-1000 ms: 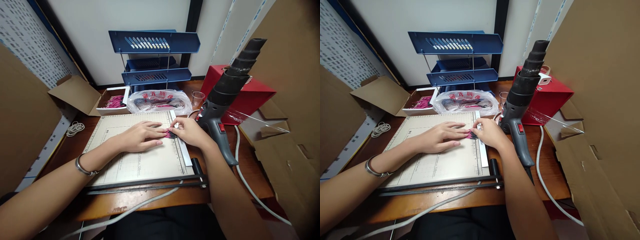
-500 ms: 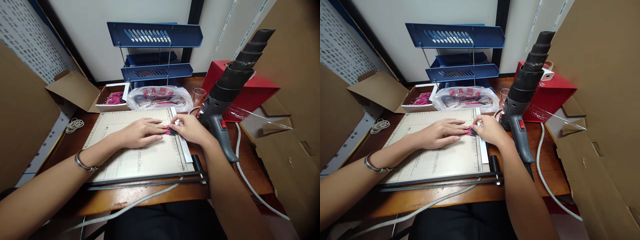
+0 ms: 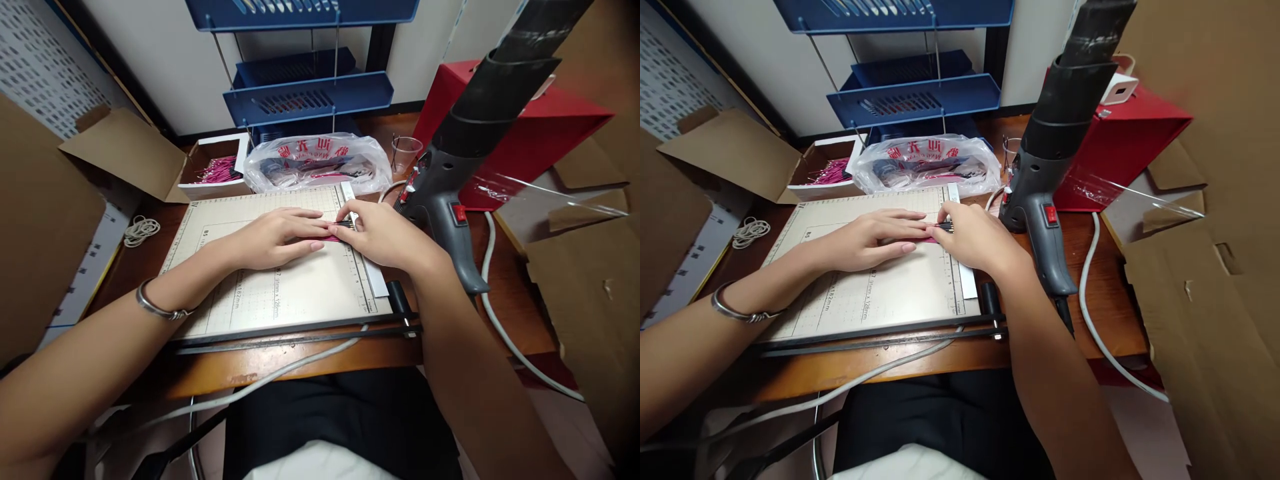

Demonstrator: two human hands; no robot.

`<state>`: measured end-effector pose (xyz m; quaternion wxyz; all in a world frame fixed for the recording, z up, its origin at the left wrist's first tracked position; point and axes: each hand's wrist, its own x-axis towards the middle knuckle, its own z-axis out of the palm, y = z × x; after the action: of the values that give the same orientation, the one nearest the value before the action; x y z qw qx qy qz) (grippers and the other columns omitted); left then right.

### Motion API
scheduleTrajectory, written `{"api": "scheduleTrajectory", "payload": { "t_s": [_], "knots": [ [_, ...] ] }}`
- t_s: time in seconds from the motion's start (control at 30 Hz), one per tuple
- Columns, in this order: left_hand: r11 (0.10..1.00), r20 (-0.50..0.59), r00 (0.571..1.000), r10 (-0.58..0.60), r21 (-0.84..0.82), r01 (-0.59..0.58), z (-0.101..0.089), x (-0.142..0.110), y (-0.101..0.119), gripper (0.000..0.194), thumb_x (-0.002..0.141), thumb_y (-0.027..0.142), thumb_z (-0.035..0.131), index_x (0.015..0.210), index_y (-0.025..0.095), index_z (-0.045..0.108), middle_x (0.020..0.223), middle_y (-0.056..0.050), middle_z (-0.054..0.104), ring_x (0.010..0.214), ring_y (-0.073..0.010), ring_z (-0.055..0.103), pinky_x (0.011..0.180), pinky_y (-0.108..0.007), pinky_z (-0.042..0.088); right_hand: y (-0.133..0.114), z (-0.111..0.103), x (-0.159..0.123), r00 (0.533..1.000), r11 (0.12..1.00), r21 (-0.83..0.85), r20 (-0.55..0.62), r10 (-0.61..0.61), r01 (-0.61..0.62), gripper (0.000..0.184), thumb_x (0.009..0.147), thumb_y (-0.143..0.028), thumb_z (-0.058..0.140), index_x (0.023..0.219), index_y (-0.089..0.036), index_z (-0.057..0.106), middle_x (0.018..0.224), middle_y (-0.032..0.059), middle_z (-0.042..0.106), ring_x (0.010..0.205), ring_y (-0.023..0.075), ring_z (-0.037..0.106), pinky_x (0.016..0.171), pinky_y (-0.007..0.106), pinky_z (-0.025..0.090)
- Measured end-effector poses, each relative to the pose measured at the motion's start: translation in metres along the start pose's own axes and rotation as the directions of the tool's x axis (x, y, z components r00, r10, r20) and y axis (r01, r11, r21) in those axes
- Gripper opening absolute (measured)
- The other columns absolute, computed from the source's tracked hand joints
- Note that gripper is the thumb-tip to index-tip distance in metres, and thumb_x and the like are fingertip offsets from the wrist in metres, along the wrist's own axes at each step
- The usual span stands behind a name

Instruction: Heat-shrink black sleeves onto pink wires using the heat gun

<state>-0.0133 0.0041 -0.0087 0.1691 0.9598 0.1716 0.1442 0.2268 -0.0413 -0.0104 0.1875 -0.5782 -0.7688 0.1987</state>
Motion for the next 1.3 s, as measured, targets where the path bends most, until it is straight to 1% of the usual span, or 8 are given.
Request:
{"api": "scheduleTrajectory", "payload": {
  "t_s": [0.17,0.37,0.5,0.6,0.77,1.0,1.13,1.3],
  "knots": [
    [1.0,-0.007,1.0,-0.01,-0.016,0.009,0.0,0.0,0.001,0.039,0.104,0.035,0.055,0.14,0.026,0.067,0.143,-0.005,0.066,0.141,-0.0275,0.056,0.12,-0.045,0.044,-0.003,-0.002,-0.002,1.0,0.999,-0.032,0.016,0.003,-0.002,0.032,0.098,-0.047,0.055,0.116,-0.022,0.067,0.101,0.0094,0.072,0.085,0.0216,0.062,0.071,0.031,0.037],
    [0.999,-0.017,1.0,-0.023,-0.029,0.023,-0.001,0.002,0.001,0.037,0.104,0.036,0.056,0.137,0.027,0.069,0.139,-0.004,0.069,0.138,-0.0261,0.058,0.119,-0.044,0.046,0.001,-0.001,0.003,1.0,1.0,0.028,0.008,-0.01,0.009,0.03,0.097,-0.047,0.056,0.109,-0.023,0.068,0.092,0.0066,0.072,0.081,0.0202,0.061,0.067,0.03,0.035],
    [0.999,-0.013,1.0,-0.026,-0.029,0.026,-0.001,0.003,0.001,0.037,0.104,0.036,0.055,0.137,0.025,0.069,0.139,-0.004,0.069,0.138,-0.0259,0.058,0.119,-0.044,0.046,0.003,0.001,0.004,1.0,1.0,0.013,-0.001,-0.012,0.012,0.033,0.097,-0.049,0.055,0.112,-0.023,0.068,0.096,0.0072,0.072,0.079,0.0199,0.06,0.066,0.03,0.034],
    [0.999,-0.01,1.0,-0.027,-0.027,0.027,-0.001,0.003,0.002,0.038,0.105,0.035,0.054,0.137,0.025,0.069,0.14,-0.004,0.068,0.138,-0.0259,0.058,0.119,-0.043,0.046,0.003,0.001,0.004,1.0,1.0,0.008,0.004,-0.016,0.016,0.032,0.097,-0.048,0.055,0.113,-0.023,0.069,0.096,0.007,0.072,0.079,0.0194,0.06,0.066,0.03,0.034],
    [1.0,-0.014,1.0,-0.01,-0.028,0.01,0.0,0.002,0.002,0.038,0.104,0.035,0.056,0.138,0.025,0.069,0.14,-0.005,0.069,0.138,-0.0255,0.059,0.119,-0.043,0.045,0.001,0.0,0.003,1.0,1.0,0.01,0.016,-0.002,0.002,0.035,0.098,-0.049,0.055,0.114,-0.021,0.068,0.097,0.0085,0.072,0.08,0.0199,0.06,0.065,0.029,0.034],
    [0.999,-0.02,1.0,0.003,-0.034,-0.004,0.0,0.002,0.001,0.038,0.104,0.034,0.056,0.139,0.027,0.068,0.14,-0.005,0.069,0.137,-0.0259,0.059,0.118,-0.044,0.046,-0.002,-0.001,-0.001,1.0,1.0,-0.027,0.014,-0.002,0.002,0.034,0.098,-0.049,0.054,0.116,-0.023,0.067,0.1,0.009,0.073,0.083,0.0212,0.062,0.069,0.031,0.036],
    [0.999,-0.018,1.0,-0.007,-0.041,0.006,0.0,0.002,0.002,0.037,0.105,0.034,0.055,0.14,0.029,0.067,0.141,-0.005,0.068,0.138,-0.0257,0.058,0.118,-0.044,0.046,-0.005,-0.002,-0.003,1.0,0.999,-0.041,0.014,0.003,-0.002,0.033,0.099,-0.046,0.054,0.118,-0.023,0.067,0.1,0.0088,0.073,0.082,0.0213,0.062,0.069,0.031,0.036],
    [0.999,-0.012,1.0,-0.023,-0.039,0.022,-0.001,0.002,0.001,0.038,0.104,0.035,0.055,0.139,0.027,0.068,0.142,-0.005,0.067,0.139,-0.026,0.057,0.119,-0.044,0.045,-0.007,-0.003,-0.004,1.0,0.999,-0.034,0.022,0.014,-0.014,0.034,0.099,-0.047,0.054,0.12,-0.024,0.066,0.101,0.0098,0.074,0.082,0.0221,0.062,0.068,0.031,0.037]
  ]
}}
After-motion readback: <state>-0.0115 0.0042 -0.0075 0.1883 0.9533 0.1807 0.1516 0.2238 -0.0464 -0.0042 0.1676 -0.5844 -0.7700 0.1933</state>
